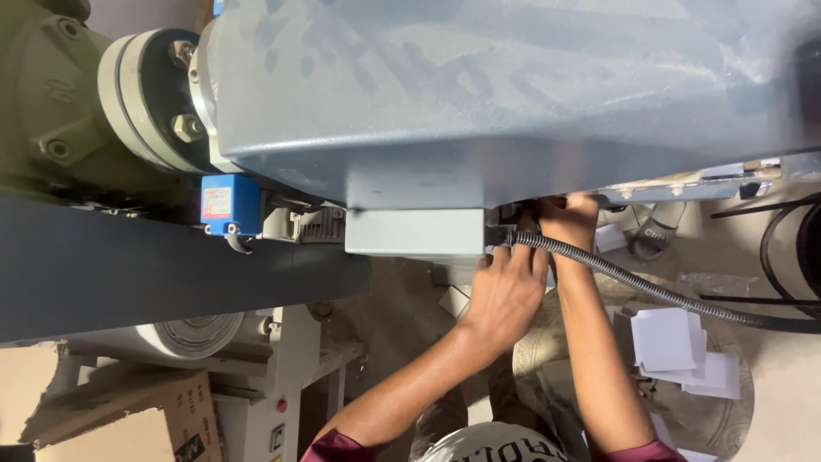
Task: Operator uses a small hand tool to adjust and clear a jam in a production machine, then threads new material through the rollers.
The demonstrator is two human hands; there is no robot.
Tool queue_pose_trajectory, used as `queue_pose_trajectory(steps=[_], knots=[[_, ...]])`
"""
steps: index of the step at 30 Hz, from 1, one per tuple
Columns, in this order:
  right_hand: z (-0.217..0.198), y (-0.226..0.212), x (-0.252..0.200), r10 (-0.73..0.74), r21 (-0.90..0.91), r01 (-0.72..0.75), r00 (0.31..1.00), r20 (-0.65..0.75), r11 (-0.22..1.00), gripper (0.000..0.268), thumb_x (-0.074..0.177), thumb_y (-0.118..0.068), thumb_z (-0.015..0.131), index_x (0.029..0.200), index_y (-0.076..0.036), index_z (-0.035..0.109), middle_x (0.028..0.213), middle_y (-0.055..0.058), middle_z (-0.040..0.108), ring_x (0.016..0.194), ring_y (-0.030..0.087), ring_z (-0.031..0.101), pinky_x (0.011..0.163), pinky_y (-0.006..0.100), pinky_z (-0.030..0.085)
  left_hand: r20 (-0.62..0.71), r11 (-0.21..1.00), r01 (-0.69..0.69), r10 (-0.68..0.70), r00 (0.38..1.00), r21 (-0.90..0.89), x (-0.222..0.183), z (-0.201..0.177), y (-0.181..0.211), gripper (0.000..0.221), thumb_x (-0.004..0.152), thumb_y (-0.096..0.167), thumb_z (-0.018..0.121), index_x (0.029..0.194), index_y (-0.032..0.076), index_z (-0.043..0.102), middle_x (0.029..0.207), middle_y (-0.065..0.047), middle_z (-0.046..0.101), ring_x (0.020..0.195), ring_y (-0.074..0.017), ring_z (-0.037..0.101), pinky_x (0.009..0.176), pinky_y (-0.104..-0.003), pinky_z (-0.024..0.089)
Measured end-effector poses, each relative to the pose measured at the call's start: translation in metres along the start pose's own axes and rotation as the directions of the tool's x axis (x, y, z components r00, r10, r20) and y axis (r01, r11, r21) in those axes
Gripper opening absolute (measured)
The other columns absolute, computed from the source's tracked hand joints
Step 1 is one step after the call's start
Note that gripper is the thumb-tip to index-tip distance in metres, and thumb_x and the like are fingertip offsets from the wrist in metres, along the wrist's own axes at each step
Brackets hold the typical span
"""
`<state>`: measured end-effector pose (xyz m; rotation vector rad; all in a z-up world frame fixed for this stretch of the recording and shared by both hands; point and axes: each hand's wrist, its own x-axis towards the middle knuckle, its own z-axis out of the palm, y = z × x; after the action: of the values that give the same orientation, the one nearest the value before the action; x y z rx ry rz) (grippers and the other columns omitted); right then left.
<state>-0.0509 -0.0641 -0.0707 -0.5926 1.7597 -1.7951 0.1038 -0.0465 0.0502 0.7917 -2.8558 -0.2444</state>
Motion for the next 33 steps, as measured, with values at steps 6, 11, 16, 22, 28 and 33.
queue_pose_trajectory(steps=[6,11,16,22,28,33], knots=[[0.012,-0.042,-0.013,0.05,-0.078,-0.055,0.996,-0.073,0.995,0.004,0.085,-0.002,0.074,0.084,0.001,0.07,0.073,-0.004,0.066,0.067,0.003,0.056,0.06,0.023,0.043,-0.071,1.0,-0.001,0.001,0.997,0.002,0.001,0.001,-0.001,0.06,0.073,0.007,0.069,0.129,-0.011,0.055,0.124,-0.028,0.056,0.094,-0.038,0.065,0.068,-0.047,0.06],[0.012,-0.03,-0.009,-0.007,-0.051,0.003,0.997,-0.072,0.999,0.007,0.088,0.0,0.074,0.083,0.0,0.068,0.075,-0.005,0.063,0.069,0.003,0.055,0.06,0.023,0.042,-0.021,1.0,0.007,-0.007,1.0,0.012,0.001,0.002,-0.003,0.054,0.074,0.007,0.07,0.125,-0.008,0.057,0.116,-0.024,0.058,0.09,-0.0354,0.065,0.062,-0.045,0.059],[0.015,-0.029,-0.008,-0.044,0.113,0.048,0.998,-0.04,0.992,0.01,0.086,0.008,0.071,0.087,-0.002,0.067,0.081,-0.004,0.063,0.072,0.004,0.056,0.061,0.022,0.045,0.147,0.999,0.031,-0.036,0.988,0.037,0.0,0.014,-0.011,0.035,0.078,0.007,0.071,0.11,0.0,0.058,0.095,-0.012,0.061,0.086,-0.0278,0.066,0.062,-0.04,0.058],[0.021,-0.05,-0.011,0.06,0.248,-0.048,0.997,-0.041,0.967,0.014,0.086,0.012,0.069,0.09,-0.002,0.068,0.086,-0.002,0.066,0.077,0.006,0.061,0.065,0.022,0.048,0.17,0.995,0.034,-0.049,0.984,0.09,0.004,0.014,-0.013,0.038,0.078,0.009,0.073,0.112,0.001,0.058,0.098,-0.014,0.063,0.086,-0.0253,0.068,0.058,-0.035,0.057],[0.02,-0.044,-0.013,0.101,0.291,-0.09,0.995,-0.024,0.952,0.02,0.085,0.015,0.065,0.096,-0.001,0.068,0.09,0.0,0.067,0.078,0.006,0.063,0.065,0.022,0.049,0.339,0.967,0.029,-0.116,0.934,0.253,0.013,0.013,-0.002,0.061,0.078,0.021,0.075,0.13,0.0,0.052,0.108,-0.014,0.062,0.087,-0.0261,0.067,0.058,-0.046,0.057],[0.012,-0.032,-0.008,0.128,0.228,-0.127,0.992,0.007,0.965,0.02,0.087,0.017,0.061,0.098,0.001,0.068,0.088,0.001,0.064,0.07,0.006,0.056,0.056,0.023,0.04,0.548,0.908,-0.135,-0.116,0.829,0.397,0.021,-0.006,0.007,0.067,0.08,0.031,0.076,0.131,-0.003,0.05,0.112,-0.014,0.059,0.093,-0.0282,0.062,0.056,-0.043,0.054]])
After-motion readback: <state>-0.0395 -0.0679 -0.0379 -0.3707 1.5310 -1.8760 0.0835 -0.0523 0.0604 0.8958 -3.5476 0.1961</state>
